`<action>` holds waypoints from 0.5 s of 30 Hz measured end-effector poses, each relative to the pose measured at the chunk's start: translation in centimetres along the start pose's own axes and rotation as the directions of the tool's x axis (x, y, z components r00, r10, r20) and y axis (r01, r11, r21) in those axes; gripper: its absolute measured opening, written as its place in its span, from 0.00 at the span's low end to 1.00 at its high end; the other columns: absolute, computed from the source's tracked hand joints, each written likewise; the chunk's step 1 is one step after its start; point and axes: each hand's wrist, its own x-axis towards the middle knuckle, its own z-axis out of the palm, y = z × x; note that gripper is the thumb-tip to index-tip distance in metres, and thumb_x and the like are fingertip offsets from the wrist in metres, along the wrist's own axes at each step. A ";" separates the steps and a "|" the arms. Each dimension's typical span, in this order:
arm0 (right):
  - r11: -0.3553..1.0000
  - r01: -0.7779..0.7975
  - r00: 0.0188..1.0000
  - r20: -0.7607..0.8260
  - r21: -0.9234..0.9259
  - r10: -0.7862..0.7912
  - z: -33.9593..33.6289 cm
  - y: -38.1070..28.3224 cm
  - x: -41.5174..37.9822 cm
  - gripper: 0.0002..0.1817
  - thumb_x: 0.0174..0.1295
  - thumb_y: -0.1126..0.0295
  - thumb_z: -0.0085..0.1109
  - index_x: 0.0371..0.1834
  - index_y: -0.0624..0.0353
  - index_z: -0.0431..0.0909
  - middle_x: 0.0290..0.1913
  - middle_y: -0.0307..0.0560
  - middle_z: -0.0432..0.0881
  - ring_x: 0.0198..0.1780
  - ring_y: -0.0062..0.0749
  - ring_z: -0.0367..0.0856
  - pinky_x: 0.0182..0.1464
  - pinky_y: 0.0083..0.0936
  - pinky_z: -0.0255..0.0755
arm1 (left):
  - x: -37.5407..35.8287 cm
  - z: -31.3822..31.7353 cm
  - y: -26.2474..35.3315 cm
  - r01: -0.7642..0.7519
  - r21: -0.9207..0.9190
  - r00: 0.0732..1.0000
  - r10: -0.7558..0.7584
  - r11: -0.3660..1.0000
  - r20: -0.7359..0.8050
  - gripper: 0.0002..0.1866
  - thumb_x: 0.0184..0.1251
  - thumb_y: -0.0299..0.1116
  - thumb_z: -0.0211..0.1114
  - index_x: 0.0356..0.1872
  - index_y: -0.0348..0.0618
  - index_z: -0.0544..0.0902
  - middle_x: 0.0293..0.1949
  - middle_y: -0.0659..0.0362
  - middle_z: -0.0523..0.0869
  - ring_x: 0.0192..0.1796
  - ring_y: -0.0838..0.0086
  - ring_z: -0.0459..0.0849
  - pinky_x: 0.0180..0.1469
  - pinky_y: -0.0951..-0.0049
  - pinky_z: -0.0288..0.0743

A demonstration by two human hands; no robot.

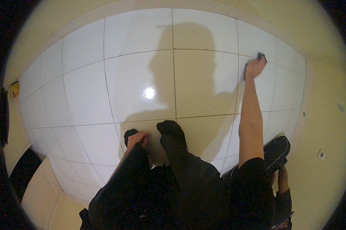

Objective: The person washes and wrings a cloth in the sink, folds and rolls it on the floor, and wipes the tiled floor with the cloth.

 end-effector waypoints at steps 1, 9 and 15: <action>0.998 0.038 0.999 -0.005 0.049 -0.038 1.2 -1.9 0.6 0.23 0.67 0.75 0.49 0.65 0.66 0.77 0.61 0.61 0.82 0.64 0.59 0.78 0.69 0.48 0.69 | 0.1 -0.1 0.3 -0.010 0.000 1.000 0.010 1.000 -0.014 0.11 0.57 0.22 0.67 0.41 0.49 0.84 0.32 0.61 0.85 0.30 0.66 0.87 0.33 0.67 0.80; 0.836 0.271 0.913 0.146 0.478 -0.380 7.9 -23.4 -0.7 0.21 0.70 0.77 0.49 0.66 0.60 0.77 0.64 0.56 0.81 0.67 0.56 0.76 0.71 0.46 0.69 | 0.4 -0.5 1.1 -0.013 0.017 0.999 0.013 1.000 -0.038 0.10 0.59 0.23 0.68 0.41 0.49 0.85 0.32 0.60 0.85 0.30 0.64 0.87 0.32 0.67 0.80; 0.578 0.356 0.664 0.236 0.734 -0.709 6.1 -35.3 -12.9 0.22 0.67 0.79 0.50 0.64 0.57 0.79 0.67 0.54 0.80 0.72 0.53 0.73 0.78 0.45 0.64 | 0.6 -0.4 1.2 -0.020 -0.002 0.996 0.020 1.000 -0.085 0.11 0.57 0.21 0.68 0.40 0.48 0.85 0.32 0.58 0.84 0.29 0.64 0.86 0.31 0.67 0.79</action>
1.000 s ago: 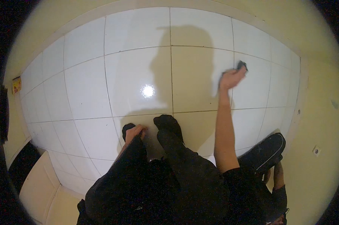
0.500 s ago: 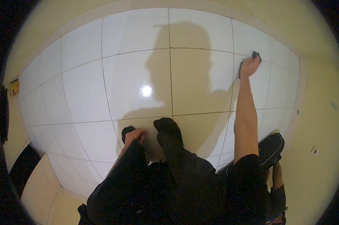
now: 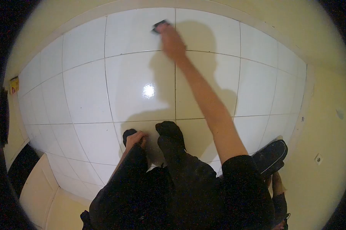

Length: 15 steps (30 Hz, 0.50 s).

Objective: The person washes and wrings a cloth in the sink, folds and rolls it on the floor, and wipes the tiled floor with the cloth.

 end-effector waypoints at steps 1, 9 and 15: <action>0.999 0.050 0.998 0.031 0.010 -0.050 1.8 -2.3 -1.3 0.23 0.66 0.79 0.51 0.64 0.56 0.79 0.68 0.53 0.80 0.73 0.51 0.73 0.78 0.44 0.63 | -0.1 -0.1 0.0 0.038 -0.021 0.999 -0.038 0.999 0.032 0.11 0.57 0.21 0.68 0.40 0.48 0.85 0.32 0.58 0.84 0.28 0.64 0.86 0.31 0.67 0.79; 0.959 0.259 0.903 0.324 0.115 -0.282 2.5 -16.2 -12.5 0.24 0.66 0.79 0.55 0.66 0.61 0.80 0.72 0.49 0.78 0.76 0.40 0.72 0.81 0.39 0.61 | -0.1 -0.2 0.3 0.082 0.025 0.993 -0.084 0.996 0.080 0.12 0.54 0.21 0.67 0.40 0.46 0.84 0.30 0.59 0.82 0.26 0.67 0.83 0.29 0.68 0.76; 0.986 0.165 0.894 0.416 0.036 -0.165 -5.6 -15.3 -20.3 0.25 0.65 0.80 0.54 0.66 0.62 0.79 0.72 0.52 0.77 0.75 0.41 0.73 0.80 0.42 0.63 | 0.0 -0.1 0.4 0.060 0.025 0.996 -0.061 0.998 0.071 0.12 0.52 0.22 0.66 0.40 0.46 0.84 0.29 0.62 0.82 0.26 0.69 0.83 0.29 0.71 0.75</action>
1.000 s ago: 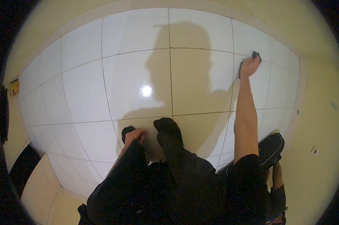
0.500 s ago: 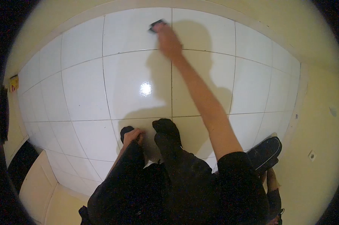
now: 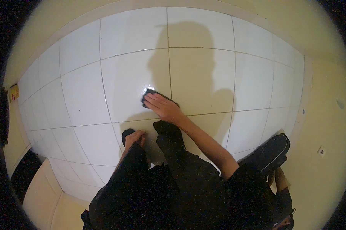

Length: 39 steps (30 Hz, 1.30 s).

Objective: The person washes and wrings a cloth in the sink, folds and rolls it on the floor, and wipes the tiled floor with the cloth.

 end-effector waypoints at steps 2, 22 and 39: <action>0.988 -0.152 0.986 -0.070 -0.001 0.151 -1.4 -0.1 -4.4 0.25 0.65 0.81 0.52 0.67 0.63 0.79 0.72 0.54 0.77 0.75 0.45 0.73 0.79 0.45 0.63 | 0.1 0.2 -0.1 -0.035 -0.007 0.999 0.034 0.999 -0.031 0.11 0.54 0.24 0.66 0.40 0.46 0.84 0.28 0.63 0.82 0.26 0.70 0.83 0.29 0.71 0.75; 0.429 -0.902 0.235 -0.882 -0.042 0.408 -12.6 20.4 -19.8 0.22 0.73 0.76 0.46 0.69 0.70 0.72 0.69 0.64 0.76 0.71 0.61 0.71 0.75 0.46 0.63 | 0.2 0.2 -0.6 -0.059 0.011 0.998 0.059 0.998 0.002 0.12 0.52 0.23 0.67 0.39 0.47 0.84 0.29 0.61 0.83 0.27 0.69 0.85 0.30 0.70 0.76; 0.977 -0.204 0.920 -0.351 -0.056 0.172 2.4 5.3 12.3 0.22 0.69 0.78 0.51 0.67 0.61 0.78 0.72 0.54 0.76 0.76 0.47 0.70 0.81 0.43 0.60 | 0.2 0.2 0.0 -0.065 0.037 0.997 0.066 0.997 -0.025 0.10 0.58 0.24 0.67 0.41 0.47 0.84 0.33 0.59 0.85 0.31 0.62 0.87 0.33 0.65 0.79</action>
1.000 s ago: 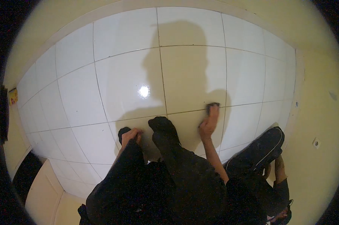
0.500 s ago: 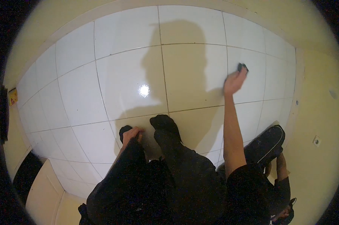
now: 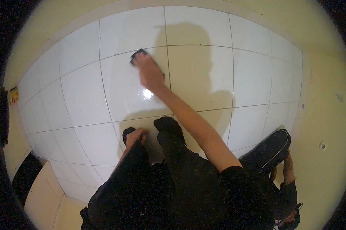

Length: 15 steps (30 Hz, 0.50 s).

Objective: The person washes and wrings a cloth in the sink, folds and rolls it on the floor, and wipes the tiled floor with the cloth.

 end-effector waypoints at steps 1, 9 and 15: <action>0.999 0.048 0.996 0.073 0.016 -0.049 0.5 -1.6 -0.3 0.24 0.68 0.78 0.52 0.67 0.61 0.77 0.73 0.53 0.76 0.77 0.45 0.70 0.81 0.42 0.59 | 0.0 -0.1 0.0 0.023 -0.026 1.000 -0.022 0.999 0.021 0.10 0.59 0.24 0.67 0.41 0.47 0.84 0.33 0.59 0.85 0.31 0.62 0.87 0.34 0.65 0.80; 0.900 0.375 0.856 0.291 0.220 -0.428 -0.8 -3.5 -4.2 0.25 0.67 0.73 0.55 0.69 0.58 0.77 0.76 0.50 0.73 0.79 0.38 0.68 0.83 0.39 0.57 | -0.2 0.0 -0.4 0.088 -0.077 0.995 -0.083 0.993 0.061 0.09 0.61 0.23 0.67 0.41 0.50 0.85 0.35 0.60 0.87 0.34 0.64 0.89 0.35 0.65 0.82; 0.847 0.465 0.676 0.515 0.257 -0.527 -7.8 0.5 -9.6 0.27 0.67 0.73 0.53 0.72 0.58 0.72 0.80 0.51 0.68 0.80 0.38 0.66 0.83 0.42 0.56 | -0.4 0.2 -0.7 0.052 -0.050 0.998 -0.051 0.997 0.024 0.10 0.60 0.23 0.67 0.42 0.50 0.85 0.34 0.61 0.86 0.32 0.65 0.88 0.35 0.67 0.81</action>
